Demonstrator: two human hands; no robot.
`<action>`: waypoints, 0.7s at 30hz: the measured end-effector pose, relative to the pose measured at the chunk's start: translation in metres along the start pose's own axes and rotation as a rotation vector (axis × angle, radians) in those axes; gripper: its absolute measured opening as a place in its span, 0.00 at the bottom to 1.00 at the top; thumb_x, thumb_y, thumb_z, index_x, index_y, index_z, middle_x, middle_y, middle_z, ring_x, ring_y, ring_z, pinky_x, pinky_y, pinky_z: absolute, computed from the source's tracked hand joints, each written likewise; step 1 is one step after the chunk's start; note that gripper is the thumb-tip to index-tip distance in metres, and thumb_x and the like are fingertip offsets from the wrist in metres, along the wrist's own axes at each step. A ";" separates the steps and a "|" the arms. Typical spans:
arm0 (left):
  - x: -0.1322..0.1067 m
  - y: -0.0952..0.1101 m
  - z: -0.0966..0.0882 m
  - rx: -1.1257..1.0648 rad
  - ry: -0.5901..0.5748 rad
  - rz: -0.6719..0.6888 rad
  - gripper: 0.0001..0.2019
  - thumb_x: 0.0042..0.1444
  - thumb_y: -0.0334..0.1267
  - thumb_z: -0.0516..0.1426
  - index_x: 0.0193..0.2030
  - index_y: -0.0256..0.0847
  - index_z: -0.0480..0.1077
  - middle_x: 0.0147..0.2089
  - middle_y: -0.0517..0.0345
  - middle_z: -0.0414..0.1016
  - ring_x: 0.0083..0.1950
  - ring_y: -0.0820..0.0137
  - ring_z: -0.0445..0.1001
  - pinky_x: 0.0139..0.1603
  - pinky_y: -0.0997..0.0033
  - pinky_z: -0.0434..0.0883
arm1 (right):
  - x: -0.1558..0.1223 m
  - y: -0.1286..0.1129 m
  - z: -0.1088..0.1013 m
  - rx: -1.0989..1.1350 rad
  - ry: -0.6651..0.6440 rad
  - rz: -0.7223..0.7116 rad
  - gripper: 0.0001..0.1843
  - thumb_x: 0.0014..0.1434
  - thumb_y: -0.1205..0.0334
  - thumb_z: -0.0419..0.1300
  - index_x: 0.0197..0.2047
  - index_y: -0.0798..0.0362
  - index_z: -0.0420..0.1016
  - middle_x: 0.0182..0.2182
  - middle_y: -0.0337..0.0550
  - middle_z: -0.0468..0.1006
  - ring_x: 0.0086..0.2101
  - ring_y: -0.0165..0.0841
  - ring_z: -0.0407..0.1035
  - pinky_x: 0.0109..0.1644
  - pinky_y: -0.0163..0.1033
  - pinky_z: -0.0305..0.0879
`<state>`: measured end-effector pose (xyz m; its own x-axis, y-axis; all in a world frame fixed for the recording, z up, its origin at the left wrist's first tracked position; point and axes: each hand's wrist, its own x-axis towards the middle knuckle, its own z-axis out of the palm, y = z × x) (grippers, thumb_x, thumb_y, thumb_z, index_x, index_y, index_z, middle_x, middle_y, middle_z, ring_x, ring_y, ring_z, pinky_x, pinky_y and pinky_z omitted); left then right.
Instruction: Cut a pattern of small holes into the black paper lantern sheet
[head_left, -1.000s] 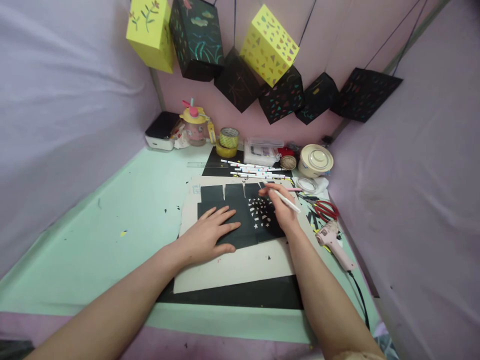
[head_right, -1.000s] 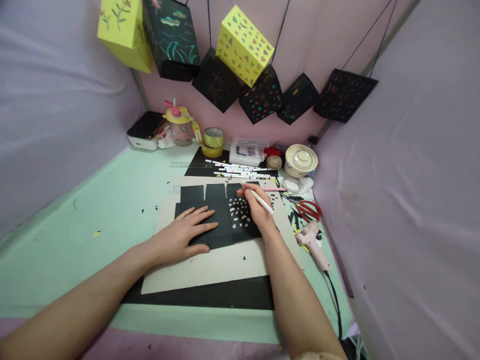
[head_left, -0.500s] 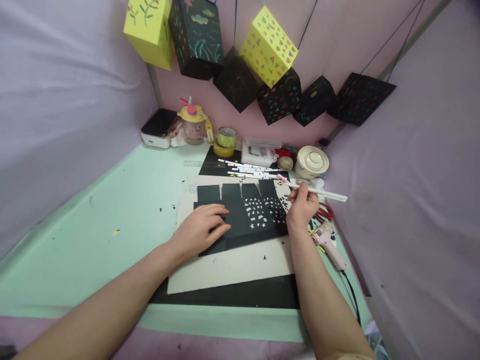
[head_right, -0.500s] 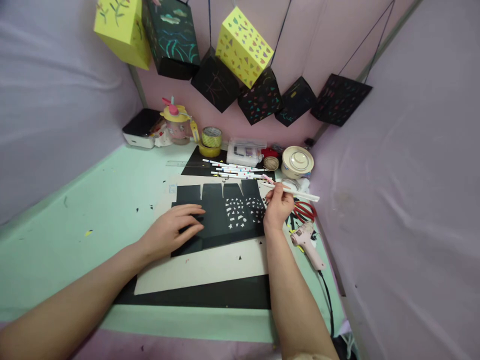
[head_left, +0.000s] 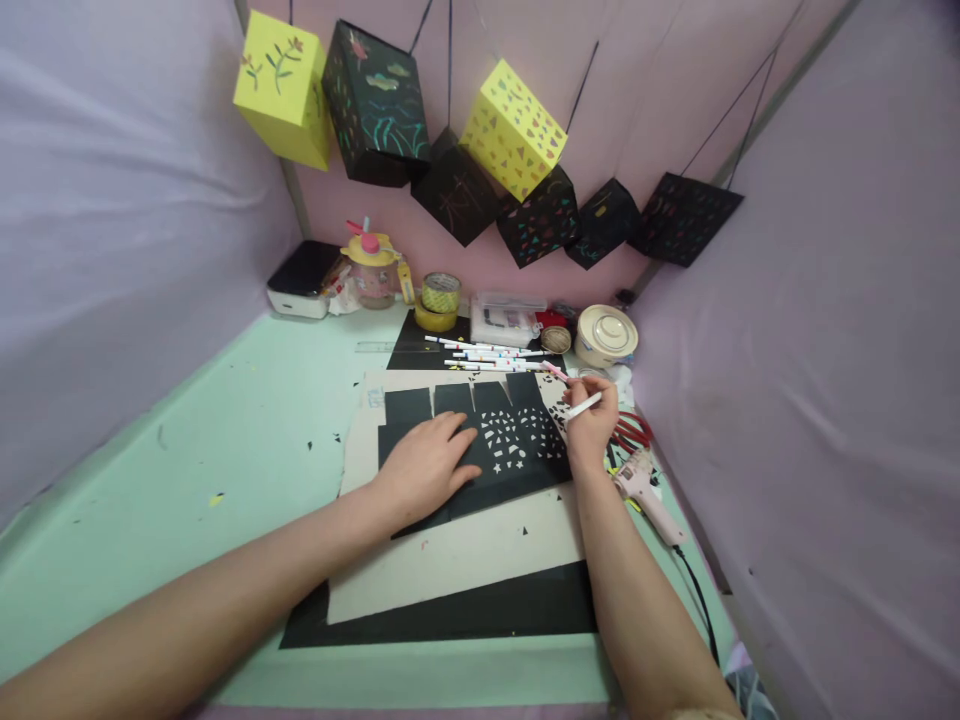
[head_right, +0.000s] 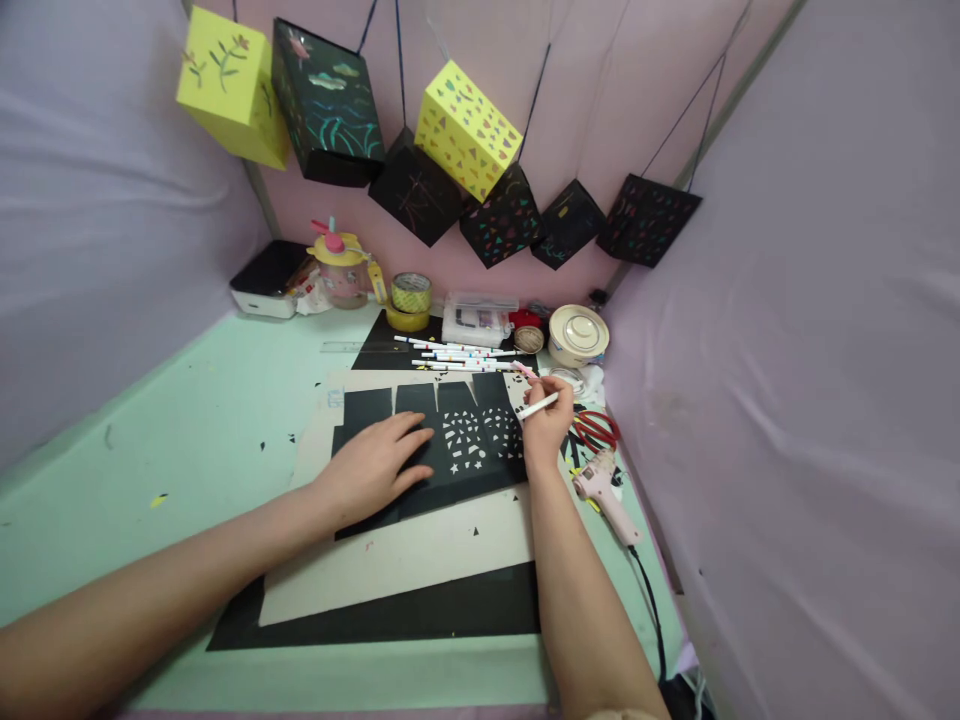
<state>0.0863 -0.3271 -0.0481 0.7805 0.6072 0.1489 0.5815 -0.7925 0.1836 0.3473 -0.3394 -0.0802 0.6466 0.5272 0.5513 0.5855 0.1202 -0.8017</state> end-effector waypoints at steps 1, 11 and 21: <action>0.001 0.001 0.007 0.006 -0.005 0.002 0.26 0.60 0.49 0.57 0.60 0.34 0.66 0.65 0.39 0.63 0.65 0.49 0.62 0.62 0.51 0.65 | 0.002 0.001 -0.002 -0.077 -0.033 -0.022 0.11 0.63 0.55 0.50 0.43 0.52 0.63 0.37 0.43 0.75 0.33 0.32 0.71 0.39 0.38 0.66; -0.012 -0.005 0.027 -0.013 -0.015 0.115 0.27 0.61 0.53 0.55 0.60 0.37 0.67 0.65 0.44 0.64 0.67 0.51 0.60 0.65 0.52 0.60 | 0.077 0.004 0.011 -0.889 -0.550 -0.133 0.05 0.57 0.66 0.58 0.38 0.55 0.71 0.35 0.54 0.78 0.41 0.46 0.70 0.45 0.44 0.58; -0.013 -0.006 0.030 -0.032 0.040 0.137 0.24 0.60 0.51 0.56 0.57 0.37 0.69 0.63 0.43 0.67 0.66 0.51 0.62 0.64 0.52 0.61 | 0.074 -0.002 0.022 -1.288 -0.690 -0.229 0.11 0.65 0.64 0.50 0.45 0.58 0.71 0.37 0.58 0.79 0.41 0.44 0.73 0.42 0.42 0.59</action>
<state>0.0794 -0.3320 -0.0800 0.8419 0.4957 0.2133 0.4621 -0.8663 0.1895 0.3830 -0.2818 -0.0429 0.3430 0.9314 0.1222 0.8999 -0.3631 0.2416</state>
